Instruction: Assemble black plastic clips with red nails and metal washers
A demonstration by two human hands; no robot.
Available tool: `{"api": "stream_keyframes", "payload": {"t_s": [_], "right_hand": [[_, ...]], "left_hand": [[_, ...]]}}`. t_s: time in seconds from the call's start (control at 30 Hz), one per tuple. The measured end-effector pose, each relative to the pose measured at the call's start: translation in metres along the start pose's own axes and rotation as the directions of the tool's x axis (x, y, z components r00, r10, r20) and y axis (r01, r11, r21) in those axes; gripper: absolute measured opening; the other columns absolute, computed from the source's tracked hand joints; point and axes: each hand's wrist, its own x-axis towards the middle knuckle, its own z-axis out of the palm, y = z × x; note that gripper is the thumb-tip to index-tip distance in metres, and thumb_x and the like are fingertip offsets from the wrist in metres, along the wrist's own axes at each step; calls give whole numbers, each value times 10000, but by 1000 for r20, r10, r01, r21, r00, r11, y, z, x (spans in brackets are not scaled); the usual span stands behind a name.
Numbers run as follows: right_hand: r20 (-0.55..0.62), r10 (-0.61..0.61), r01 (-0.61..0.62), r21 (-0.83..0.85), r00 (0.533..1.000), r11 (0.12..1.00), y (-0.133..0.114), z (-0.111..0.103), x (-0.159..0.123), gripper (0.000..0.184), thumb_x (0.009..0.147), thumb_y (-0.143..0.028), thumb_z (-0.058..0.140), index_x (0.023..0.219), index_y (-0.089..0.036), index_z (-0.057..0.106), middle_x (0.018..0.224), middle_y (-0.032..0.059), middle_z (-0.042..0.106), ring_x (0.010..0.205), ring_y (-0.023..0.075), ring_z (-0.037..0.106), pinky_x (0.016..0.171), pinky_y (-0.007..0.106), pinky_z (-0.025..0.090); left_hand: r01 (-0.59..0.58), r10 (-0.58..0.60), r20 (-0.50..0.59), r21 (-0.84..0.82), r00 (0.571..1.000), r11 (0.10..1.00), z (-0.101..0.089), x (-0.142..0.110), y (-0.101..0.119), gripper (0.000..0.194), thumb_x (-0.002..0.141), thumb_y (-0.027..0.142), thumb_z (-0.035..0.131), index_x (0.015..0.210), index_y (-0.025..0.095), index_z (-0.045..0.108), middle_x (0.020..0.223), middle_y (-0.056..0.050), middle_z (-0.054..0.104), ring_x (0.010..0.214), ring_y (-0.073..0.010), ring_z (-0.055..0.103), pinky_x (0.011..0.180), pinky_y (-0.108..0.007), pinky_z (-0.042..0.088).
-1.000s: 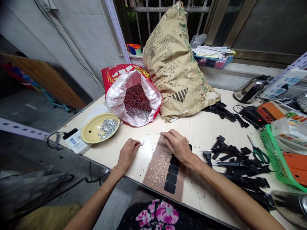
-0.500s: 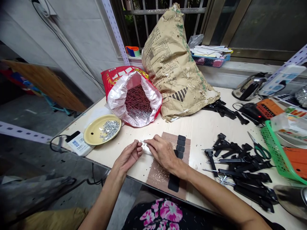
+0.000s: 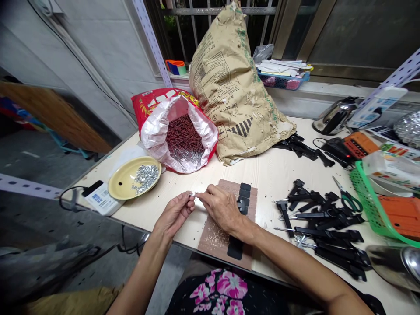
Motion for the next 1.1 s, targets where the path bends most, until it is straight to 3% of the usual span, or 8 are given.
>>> {"api": "stream_keyframes", "payload": {"t_s": [0.17,0.3,0.4,0.53,0.77,0.93,1.1], "right_hand": [[-27,36,-38,-91,999,995,-5,-5,-2,237,945,-272,450,1034,-260,670,804,26,578,700,129,522,524,224,291],[-17,65,-67,-147,998,987,-7,-7,-3,215,941,-284,464,1040,-290,655,829,19,595,716,134,532,493,229,251],[7,80,-78,-137,997,988,-7,-5,-4,201,938,-268,472,1052,-274,638,859,22,623,752,144,560,522,226,290],[-12,156,-156,15,988,988,-6,-1,-6,197,952,-269,442,1004,-206,621,881,29,648,776,143,591,609,227,367],[-23,181,-182,-75,983,980,-4,3,-8,226,956,-313,426,996,-217,626,878,44,610,716,143,580,532,227,330],[-49,162,-156,101,986,983,-3,6,-8,185,949,-265,438,1012,-179,590,922,50,616,791,148,589,655,235,421],[-36,175,-168,137,984,976,-4,8,-8,200,951,-246,428,1002,-176,607,921,63,608,790,159,593,692,259,457]], "left_hand": [[-134,141,-53,128,989,983,6,-3,-4,342,615,312,805,830,84,670,683,-23,634,553,-71,548,558,-208,507],[-150,162,-65,154,985,977,7,-3,-7,350,608,309,806,843,83,681,710,-34,655,571,-73,561,596,-217,510],[-209,230,-78,220,970,953,6,-2,-10,306,630,294,790,832,92,679,698,-25,657,573,-74,566,614,-214,497],[-324,371,-72,355,926,877,7,1,-15,250,699,300,736,856,117,669,630,3,639,594,-90,582,648,-216,475],[-341,394,-52,405,918,848,10,2,-19,253,726,325,708,874,129,650,637,10,628,607,-102,580,662,-230,465],[-378,442,-44,446,896,811,11,1,-19,252,738,331,694,880,131,635,654,10,627,625,-103,585,675,-228,458],[-396,470,-65,445,880,803,13,2,-21,250,738,326,692,880,131,625,667,2,639,629,-105,595,674,-229,456]]}}
